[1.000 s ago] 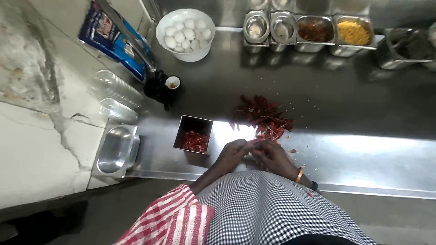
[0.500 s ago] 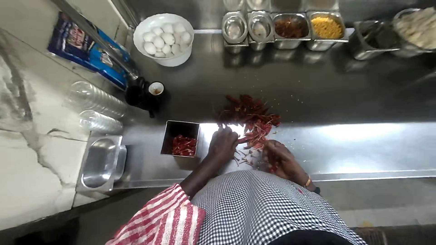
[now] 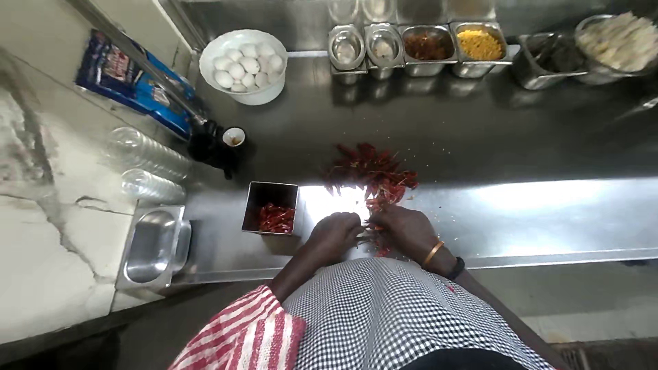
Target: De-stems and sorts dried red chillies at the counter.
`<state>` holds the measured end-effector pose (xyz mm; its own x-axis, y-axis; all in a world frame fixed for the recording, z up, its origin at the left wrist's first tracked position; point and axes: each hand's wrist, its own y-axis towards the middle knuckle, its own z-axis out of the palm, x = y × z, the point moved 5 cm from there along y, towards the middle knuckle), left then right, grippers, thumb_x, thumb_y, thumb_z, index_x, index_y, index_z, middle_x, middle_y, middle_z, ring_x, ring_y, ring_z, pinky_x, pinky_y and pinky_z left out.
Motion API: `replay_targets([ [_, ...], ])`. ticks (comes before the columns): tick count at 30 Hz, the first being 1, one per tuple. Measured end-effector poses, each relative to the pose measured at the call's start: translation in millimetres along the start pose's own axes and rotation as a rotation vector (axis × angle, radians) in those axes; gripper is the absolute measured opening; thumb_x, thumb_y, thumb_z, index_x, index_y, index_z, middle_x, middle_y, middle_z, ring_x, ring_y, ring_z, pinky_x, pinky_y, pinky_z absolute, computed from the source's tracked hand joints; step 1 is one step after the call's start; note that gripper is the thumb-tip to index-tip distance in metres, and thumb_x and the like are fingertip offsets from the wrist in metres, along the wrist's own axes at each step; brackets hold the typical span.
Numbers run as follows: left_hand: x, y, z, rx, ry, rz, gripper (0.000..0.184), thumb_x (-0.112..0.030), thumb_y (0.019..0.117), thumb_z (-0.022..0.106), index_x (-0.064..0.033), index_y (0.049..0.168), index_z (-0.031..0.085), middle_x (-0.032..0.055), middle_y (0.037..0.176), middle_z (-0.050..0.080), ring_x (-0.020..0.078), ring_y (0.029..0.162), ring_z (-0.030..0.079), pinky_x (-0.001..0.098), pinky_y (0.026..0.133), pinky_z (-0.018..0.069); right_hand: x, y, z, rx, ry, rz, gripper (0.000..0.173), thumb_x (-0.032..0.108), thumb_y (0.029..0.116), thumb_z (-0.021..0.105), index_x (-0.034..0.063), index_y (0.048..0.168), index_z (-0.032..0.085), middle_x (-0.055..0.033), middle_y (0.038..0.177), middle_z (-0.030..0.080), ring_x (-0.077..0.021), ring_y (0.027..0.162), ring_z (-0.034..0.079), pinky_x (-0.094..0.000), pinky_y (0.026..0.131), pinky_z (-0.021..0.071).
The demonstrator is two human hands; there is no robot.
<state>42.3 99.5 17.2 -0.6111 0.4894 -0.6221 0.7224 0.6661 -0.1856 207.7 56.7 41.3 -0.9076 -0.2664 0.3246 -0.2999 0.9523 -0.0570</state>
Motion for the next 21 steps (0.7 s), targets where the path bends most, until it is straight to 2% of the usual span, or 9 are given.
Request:
replay_targets([
  [4, 17.8, -13.1, 14.0, -0.171, -0.825, -0.067, 0.019, -0.021, 0.1059, 0.057, -0.0044, 0.103, 0.066, 0.0045, 0.088, 0.064, 0.0117, 0.076, 0.061, 0.028, 0.071, 0.0531, -5.1, -5.9, 8.5, -0.15, 0.314, 0.084, 0.013, 0.021, 0.096, 0.069, 0.0146, 0.106, 0.075, -0.0077, 0.103, 0.07, -0.0246, 0.092, 0.07, -0.0501, 0.076, 0.0587],
  [7, 22.3, -15.7, 25.7, -0.296, -1.289, -0.136, 0.013, -0.018, 0.1056, 0.055, -0.0063, 0.103, 0.061, 0.0029, 0.078, 0.06, 0.0104, 0.067, 0.057, 0.024, 0.062, 0.0503, -5.0, -9.2, 27.4, -0.138, 0.678, 0.22, 0.016, 0.024, 0.0986, 0.067, 0.0115, 0.103, 0.076, -0.0037, 0.097, 0.071, -0.015, 0.086, 0.068, -0.0409, 0.08, 0.0584],
  [9, 25.5, -15.2, 16.5, -0.388, -1.177, -0.161, 0.012, -0.016, 0.1048, 0.057, -0.0052, 0.104, 0.062, 0.0033, 0.079, 0.061, 0.0096, 0.065, 0.056, 0.023, 0.06, 0.0493, -8.6, -14.8, 37.3, -0.14, 1.05, 0.446, 0.021, 0.025, 0.1007, 0.066, 0.0065, 0.108, 0.073, -0.004, 0.089, 0.072, -0.0113, 0.073, 0.066, -0.0313, 0.068, 0.0572],
  [11, 28.1, -17.1, 5.6, -0.385, -0.783, -0.218, 0.017, -0.018, 0.1019, 0.064, -0.0075, 0.115, 0.066, 0.0052, 0.096, 0.067, 0.0124, 0.076, 0.063, 0.0301, 0.069, 0.0555, -14.0, -23.1, 39.9, -0.125, 1.326, 0.669, 0.026, 0.031, 0.1029, 0.062, 0.0094, 0.115, 0.069, -0.0023, 0.085, 0.069, -0.0091, 0.065, 0.061, -0.0264, 0.058, 0.0541],
  [14, 21.7, -21.3, 0.8, -0.353, -0.422, -0.219, 0.031, -0.026, 0.1022, 0.063, -0.0156, 0.131, 0.063, 0.0058, 0.109, 0.063, 0.0159, 0.082, 0.062, 0.0372, 0.074, 0.0564, -17.8, -27.9, 39.0, -0.156, 1.533, 0.752, 0.022, 0.035, 0.1038, 0.059, 0.0145, 0.109, 0.066, 0.004, 0.069, 0.057, -0.0026, 0.05, 0.047, -0.0178, 0.044, 0.0424],
  [16, 9.9, -23.5, -2.7, -0.428, -0.325, -0.108, 0.028, -0.026, 0.104, 0.059, -0.0148, 0.129, 0.065, 0.0048, 0.11, 0.065, 0.0142, 0.083, 0.062, 0.0346, 0.075, 0.0558, -21.3, -25.2, 38.0, -0.191, 1.519, 0.744, 0.022, 0.03, 0.1046, 0.058, 0.0098, 0.11, 0.066, 0.0001, 0.07, 0.059, -0.0053, 0.051, 0.049, -0.0202, 0.045, 0.044],
  [18, -7.1, -22.8, -9.1, -0.475, -0.224, 0.06, 0.034, -0.023, 0.1047, 0.056, -0.0122, 0.136, 0.062, 0.0084, 0.123, 0.065, 0.0192, 0.101, 0.064, 0.0384, 0.09, 0.0549, -16.3, -25.4, 29.6, -0.115, 1.286, 0.643, 0.024, 0.032, 0.1049, 0.058, 0.011, 0.113, 0.067, -0.001, 0.078, 0.064, -0.0065, 0.057, 0.055, -0.0221, 0.05, 0.0477],
  [20, -16.7, -18.1, -11.4, -0.372, -0.212, 0.155, 0.04, -0.024, 0.1055, 0.055, -0.0112, 0.144, 0.057, 0.0114, 0.136, 0.061, 0.0234, 0.118, 0.062, 0.0429, 0.104, 0.0507, -9.4, -21.9, 25.0, -0.04, 1.087, 0.469, 0.023, 0.027, 0.1037, 0.061, 0.0078, 0.112, 0.07, -0.0046, 0.087, 0.07, -0.0122, 0.069, 0.064, -0.0302, 0.061, 0.0564],
  [21, -16.1, -15.4, -9.6, -0.32, -0.255, 0.161, 0.036, -0.023, 0.1048, 0.058, -0.0105, 0.138, 0.061, 0.0108, 0.13, 0.064, 0.0222, 0.114, 0.064, 0.0427, 0.101, 0.0523, -4.6, -21.3, 23.2, -0.026, 1.007, 0.399, 0.021, 0.025, 0.1027, 0.063, 0.0072, 0.112, 0.071, -0.0047, 0.087, 0.072, -0.0124, 0.07, 0.066, -0.0308, 0.063, 0.0576],
])
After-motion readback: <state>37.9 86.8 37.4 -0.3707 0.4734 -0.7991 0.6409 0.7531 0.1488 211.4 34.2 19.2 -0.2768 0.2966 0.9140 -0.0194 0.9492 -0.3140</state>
